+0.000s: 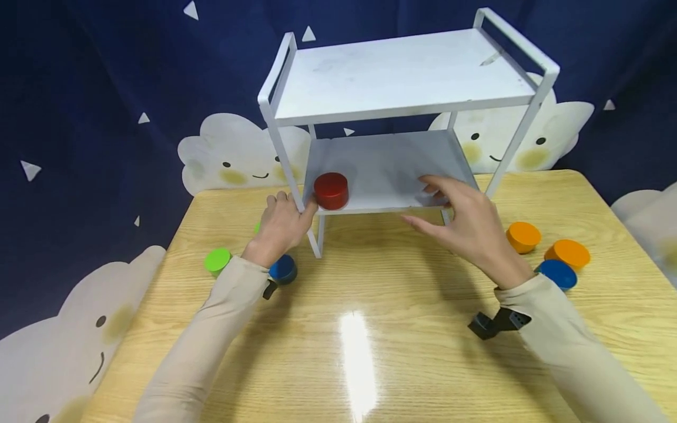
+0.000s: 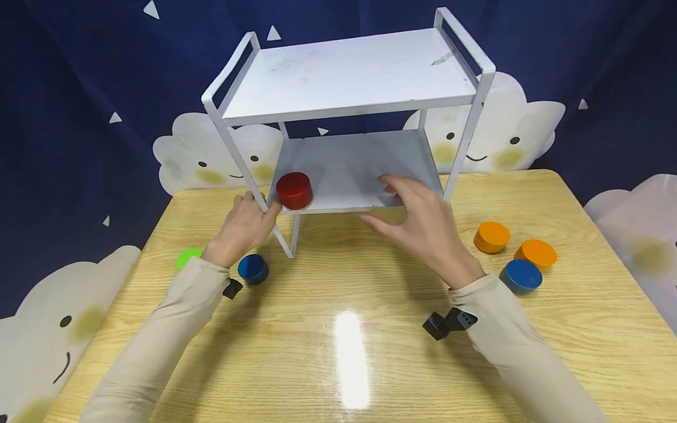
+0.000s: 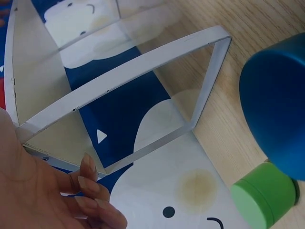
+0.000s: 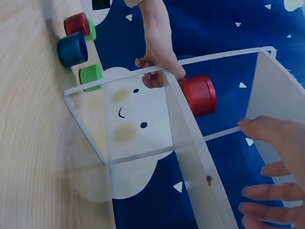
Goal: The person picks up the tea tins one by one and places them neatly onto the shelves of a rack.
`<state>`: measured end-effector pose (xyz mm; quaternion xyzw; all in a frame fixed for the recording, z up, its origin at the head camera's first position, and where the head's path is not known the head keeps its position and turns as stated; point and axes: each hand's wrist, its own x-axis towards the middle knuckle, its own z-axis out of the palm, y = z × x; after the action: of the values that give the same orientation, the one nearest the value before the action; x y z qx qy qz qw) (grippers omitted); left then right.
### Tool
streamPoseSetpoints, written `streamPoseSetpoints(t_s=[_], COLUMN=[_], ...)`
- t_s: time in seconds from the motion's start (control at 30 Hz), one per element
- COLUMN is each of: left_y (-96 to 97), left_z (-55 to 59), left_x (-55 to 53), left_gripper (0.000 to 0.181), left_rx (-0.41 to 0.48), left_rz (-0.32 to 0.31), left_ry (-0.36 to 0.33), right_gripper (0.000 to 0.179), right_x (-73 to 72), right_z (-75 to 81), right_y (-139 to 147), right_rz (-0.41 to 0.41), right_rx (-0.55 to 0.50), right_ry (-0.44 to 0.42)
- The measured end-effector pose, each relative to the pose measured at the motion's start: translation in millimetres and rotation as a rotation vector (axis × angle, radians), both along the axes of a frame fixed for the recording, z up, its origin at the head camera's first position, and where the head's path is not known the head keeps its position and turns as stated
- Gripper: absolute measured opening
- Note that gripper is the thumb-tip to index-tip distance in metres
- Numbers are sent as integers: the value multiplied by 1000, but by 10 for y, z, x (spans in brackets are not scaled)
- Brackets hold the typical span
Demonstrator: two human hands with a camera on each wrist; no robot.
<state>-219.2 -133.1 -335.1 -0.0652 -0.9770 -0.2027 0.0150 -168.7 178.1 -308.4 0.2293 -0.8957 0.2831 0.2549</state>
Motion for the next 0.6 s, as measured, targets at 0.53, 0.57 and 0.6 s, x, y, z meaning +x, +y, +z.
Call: streamPoseSetpoints(t_s=[0.53, 0.57, 0.6], left_y=[-8, -6, -5], left_z=[-7, -11, -14], left_x=[-12, -10, -8], left_gripper=[63, 63, 63], left_rx=[18, 17, 13], left_rz=[8, 7, 5], left_ry=[5, 5, 8], right_gripper=[51, 50, 48], right_x=[415, 449, 480], right_z=[-305, -348, -392], right_y=[702, 751, 806], right_rz=[-163, -188, -217], right_rx=[-168, -170, -164], right_ry=[82, 69, 54])
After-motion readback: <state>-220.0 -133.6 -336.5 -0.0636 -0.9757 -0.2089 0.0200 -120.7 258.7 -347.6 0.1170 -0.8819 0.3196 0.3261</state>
